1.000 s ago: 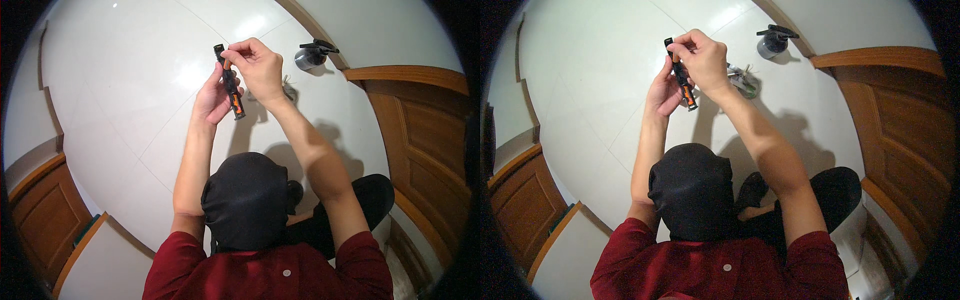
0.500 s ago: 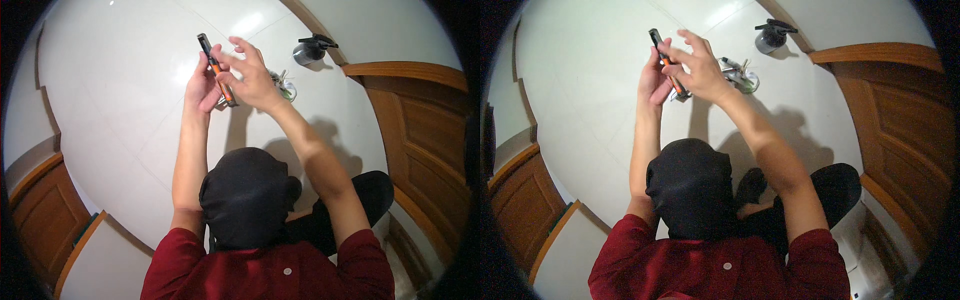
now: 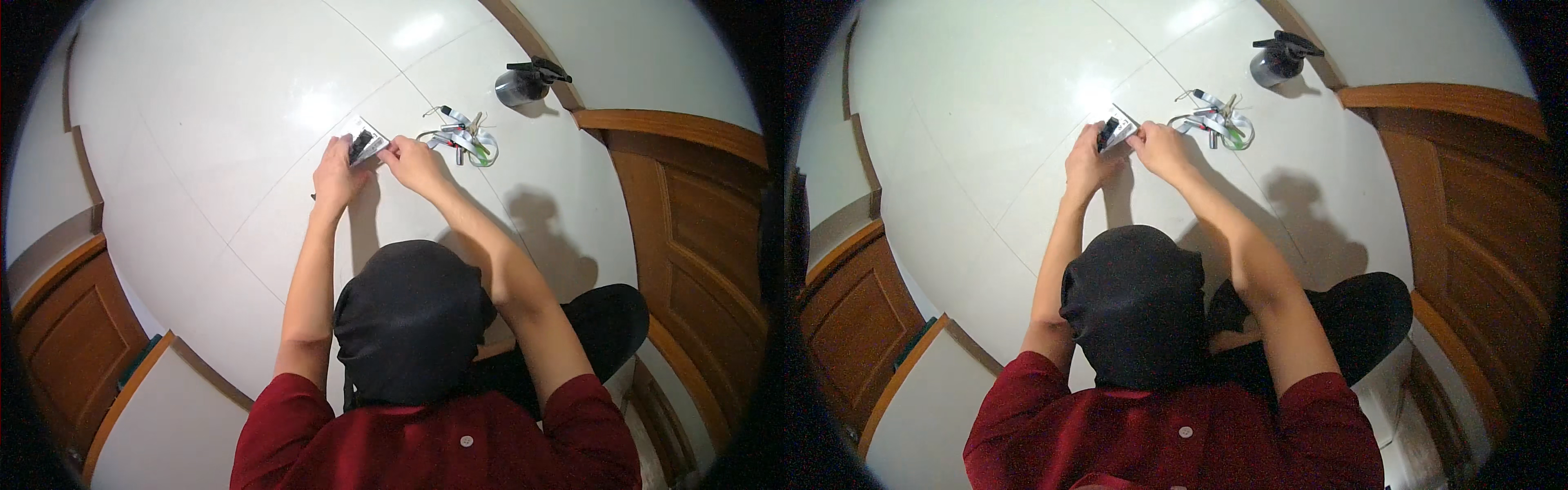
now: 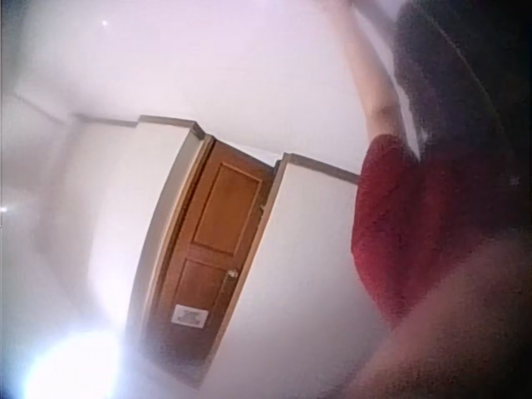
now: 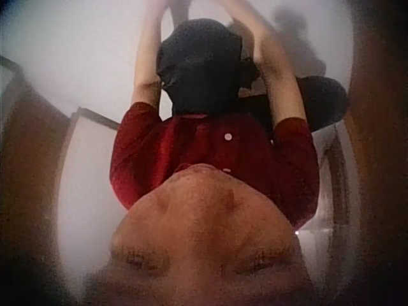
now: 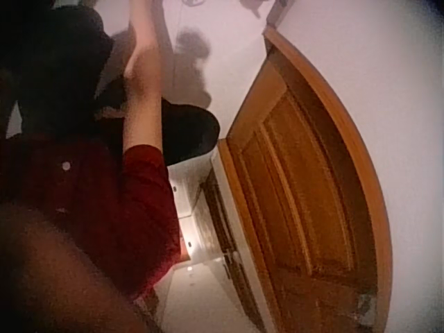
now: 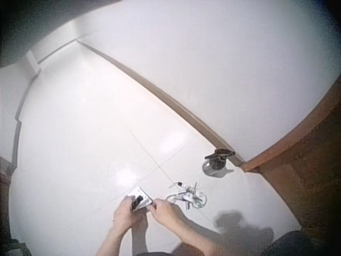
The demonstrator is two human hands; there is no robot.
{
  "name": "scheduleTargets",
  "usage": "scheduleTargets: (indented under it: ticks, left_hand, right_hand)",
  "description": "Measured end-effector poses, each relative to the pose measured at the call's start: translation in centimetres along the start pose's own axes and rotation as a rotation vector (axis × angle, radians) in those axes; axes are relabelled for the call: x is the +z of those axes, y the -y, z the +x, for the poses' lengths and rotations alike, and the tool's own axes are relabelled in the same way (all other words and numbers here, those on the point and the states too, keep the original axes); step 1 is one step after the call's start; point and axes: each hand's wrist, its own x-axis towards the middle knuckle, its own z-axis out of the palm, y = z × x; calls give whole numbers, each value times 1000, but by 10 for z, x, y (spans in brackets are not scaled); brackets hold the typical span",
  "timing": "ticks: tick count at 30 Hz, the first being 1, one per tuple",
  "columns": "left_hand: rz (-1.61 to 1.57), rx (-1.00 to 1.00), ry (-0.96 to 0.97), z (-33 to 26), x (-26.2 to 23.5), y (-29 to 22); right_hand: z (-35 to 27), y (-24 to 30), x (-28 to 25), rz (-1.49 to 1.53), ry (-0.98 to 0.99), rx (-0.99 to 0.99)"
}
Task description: The person sits on the floor and assembles a door lock mechanism, inserting batteries into the device. They then attach the lock to the door, test it with a card, and finally unlock the door using a key.
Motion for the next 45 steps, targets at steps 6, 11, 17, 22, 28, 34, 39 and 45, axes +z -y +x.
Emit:
scheduleTargets:
  ticks: [6, 11, 17, 22, 28, 34, 39, 45]
  left_hand:
    - [-678, -237, -212, 25, 3, 5]
    - [-944, -511, -38, 21, 2, -10]
    - [-1147, -484, -113, 20, 10, -12]
    - [-1377, -590, -164, 22, 17, -3]
    - [-1394, -644, -32, 18, 36, 5]
    - [-1234, -590, -90, 18, 36, -5]
    - [-506, -353, -336, 22, 6, -22]
    - [-927, -467, 61, 24, -41, -65]
  right_hand:
    - [5, -6, 15, 388, -172, -239]
    - [5, 10, 20, 644, -187, -82]
    - [13, -2, 30, 987, -280, 179]
    - [-5, -18, 32, 423, -405, -11]
    - [0, -39, 8, -190, -303, -221]
    - [10, -39, 2, -353, -486, -312]
    - [0, -14, -29, 413, -342, -144]
    - [-6, 18, -98, 585, -326, -238]
